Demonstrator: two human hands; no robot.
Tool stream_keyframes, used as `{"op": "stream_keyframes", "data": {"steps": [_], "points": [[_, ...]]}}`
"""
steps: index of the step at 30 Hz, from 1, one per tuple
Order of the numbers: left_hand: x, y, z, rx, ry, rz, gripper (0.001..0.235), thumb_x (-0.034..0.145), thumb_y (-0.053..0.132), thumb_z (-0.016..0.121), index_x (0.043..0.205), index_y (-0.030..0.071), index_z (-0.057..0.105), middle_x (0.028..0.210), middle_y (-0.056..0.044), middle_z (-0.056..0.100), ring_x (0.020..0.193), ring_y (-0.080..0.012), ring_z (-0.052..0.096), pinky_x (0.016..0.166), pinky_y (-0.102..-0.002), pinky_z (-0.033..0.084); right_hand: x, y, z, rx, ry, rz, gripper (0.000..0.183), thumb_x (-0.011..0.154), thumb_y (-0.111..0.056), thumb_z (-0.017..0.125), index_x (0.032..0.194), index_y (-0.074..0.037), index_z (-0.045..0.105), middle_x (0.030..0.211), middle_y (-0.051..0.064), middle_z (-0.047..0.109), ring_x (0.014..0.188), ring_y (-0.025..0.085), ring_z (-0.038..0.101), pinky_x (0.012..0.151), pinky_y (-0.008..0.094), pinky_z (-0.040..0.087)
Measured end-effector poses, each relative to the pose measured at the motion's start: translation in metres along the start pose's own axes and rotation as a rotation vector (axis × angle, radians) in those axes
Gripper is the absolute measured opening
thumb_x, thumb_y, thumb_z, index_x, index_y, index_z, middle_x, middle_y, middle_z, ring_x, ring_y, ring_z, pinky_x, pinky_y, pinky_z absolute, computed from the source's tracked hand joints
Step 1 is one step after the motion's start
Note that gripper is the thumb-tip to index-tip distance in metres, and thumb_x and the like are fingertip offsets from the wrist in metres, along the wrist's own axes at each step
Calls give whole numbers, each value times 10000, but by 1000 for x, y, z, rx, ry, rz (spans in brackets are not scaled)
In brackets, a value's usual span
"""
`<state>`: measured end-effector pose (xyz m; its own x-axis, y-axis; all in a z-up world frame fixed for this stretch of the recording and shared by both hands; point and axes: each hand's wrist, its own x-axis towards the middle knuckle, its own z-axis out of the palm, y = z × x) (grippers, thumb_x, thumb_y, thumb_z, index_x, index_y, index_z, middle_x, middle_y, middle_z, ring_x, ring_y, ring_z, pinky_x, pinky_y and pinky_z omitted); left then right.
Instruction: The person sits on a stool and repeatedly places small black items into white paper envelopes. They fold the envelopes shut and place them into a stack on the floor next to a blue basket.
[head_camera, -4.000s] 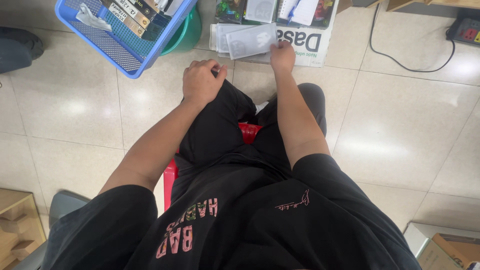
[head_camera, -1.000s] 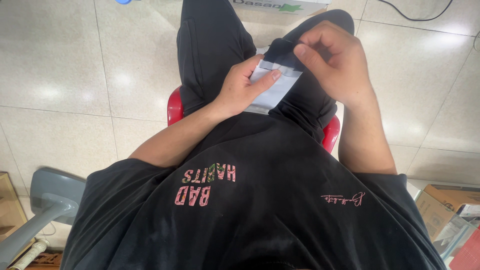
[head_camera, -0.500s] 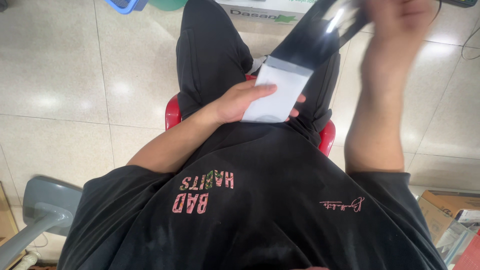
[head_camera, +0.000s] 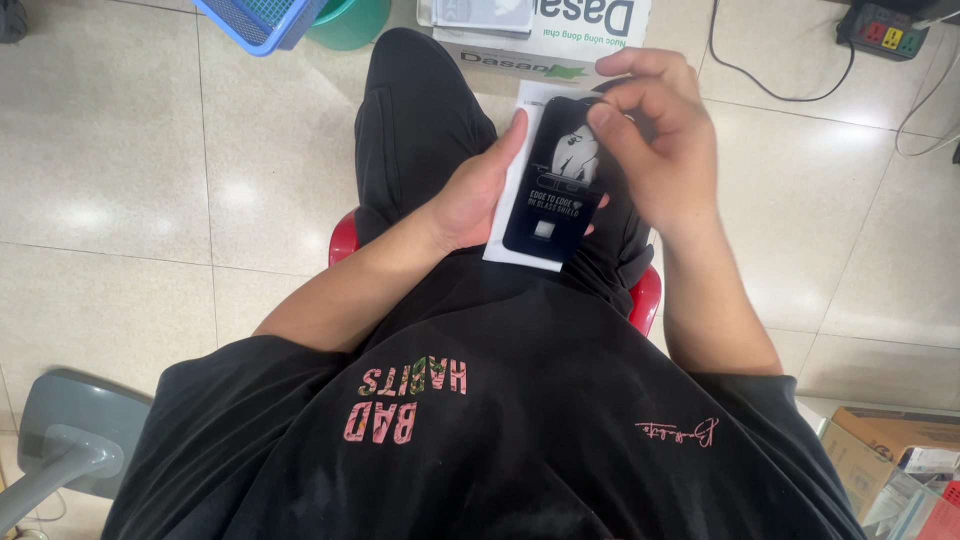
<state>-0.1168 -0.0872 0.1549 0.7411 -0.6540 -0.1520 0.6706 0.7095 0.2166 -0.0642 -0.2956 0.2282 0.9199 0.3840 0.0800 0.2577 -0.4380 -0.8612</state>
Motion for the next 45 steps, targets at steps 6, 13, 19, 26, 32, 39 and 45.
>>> {"op": "stream_keyframes", "data": {"steps": [6, 13, 19, 26, 32, 39, 45], "points": [[4, -2, -1, -12, -81, 12, 882, 1121, 701, 533, 1619, -26, 574, 1501, -257, 698, 1346, -385, 731, 1144, -617, 637, 5, -6, 12, 171, 83, 211, 126, 1180, -157, 737, 1073, -93, 756, 1468, 47, 625, 907, 122, 700, 470, 199, 601], [6, -7, -10, -62, -77, -20, 842, 1142, 691, 535, 1619, -1, 599, 1537, -223, 693, 1354, -430, 742, 1156, -667, 626, 4, 15, 15, 189, 82, 165, 111, 1177, -186, 750, 1145, -86, 787, 1465, 54, 665, 739, 110, 600, 621, 200, 543], [12, -2, 7, -27, 162, 27, 755, 1058, 672, 636, 1376, -6, 733, 1185, -209, 840, 1013, -346, 848, 1006, -642, 699, 0, 35, 15, -494, 48, -540, 742, 1278, -639, 426, 1828, -148, 342, 1837, 170, 502, 1775, 472, 194, 1444, 659, 281], [20, 13, 17, 66, 388, 86, 700, 1053, 684, 566, 1441, 121, 714, 1175, -89, 801, 1130, -241, 784, 984, -385, 645, -13, 28, 29, -644, -215, -502, 1003, 1137, -822, 213, 1836, -109, 308, 1912, 118, 322, 1758, 555, 70, 1399, 844, 14], [32, 26, 4, -2, 163, 261, 802, 1138, 679, 489, 1527, 5, 687, 1466, -164, 775, 1335, -294, 738, 1242, -451, 553, -32, 21, 41, -601, -274, -566, 965, 1141, -775, 249, 1773, -73, 445, 1848, 128, 437, 1741, 513, 151, 1382, 837, 72], [47, 54, -2, -56, 260, 461, 853, 1089, 699, 509, 1500, -33, 667, 1389, -193, 778, 1135, -323, 799, 903, -526, 718, -54, 22, 47, -475, -243, -610, 842, 1170, -699, 301, 1707, -96, 538, 1765, 105, 570, 1726, 519, 246, 1400, 791, 71], [42, 45, 21, 106, 396, 499, 932, 1024, 746, 470, 1494, -32, 676, 1414, -198, 782, 1162, -339, 806, 975, -523, 715, -44, 26, 64, -615, -170, -498, 931, 1154, -760, 263, 1791, -96, 409, 1868, 80, 407, 1754, 528, 115, 1391, 830, 26]]}}
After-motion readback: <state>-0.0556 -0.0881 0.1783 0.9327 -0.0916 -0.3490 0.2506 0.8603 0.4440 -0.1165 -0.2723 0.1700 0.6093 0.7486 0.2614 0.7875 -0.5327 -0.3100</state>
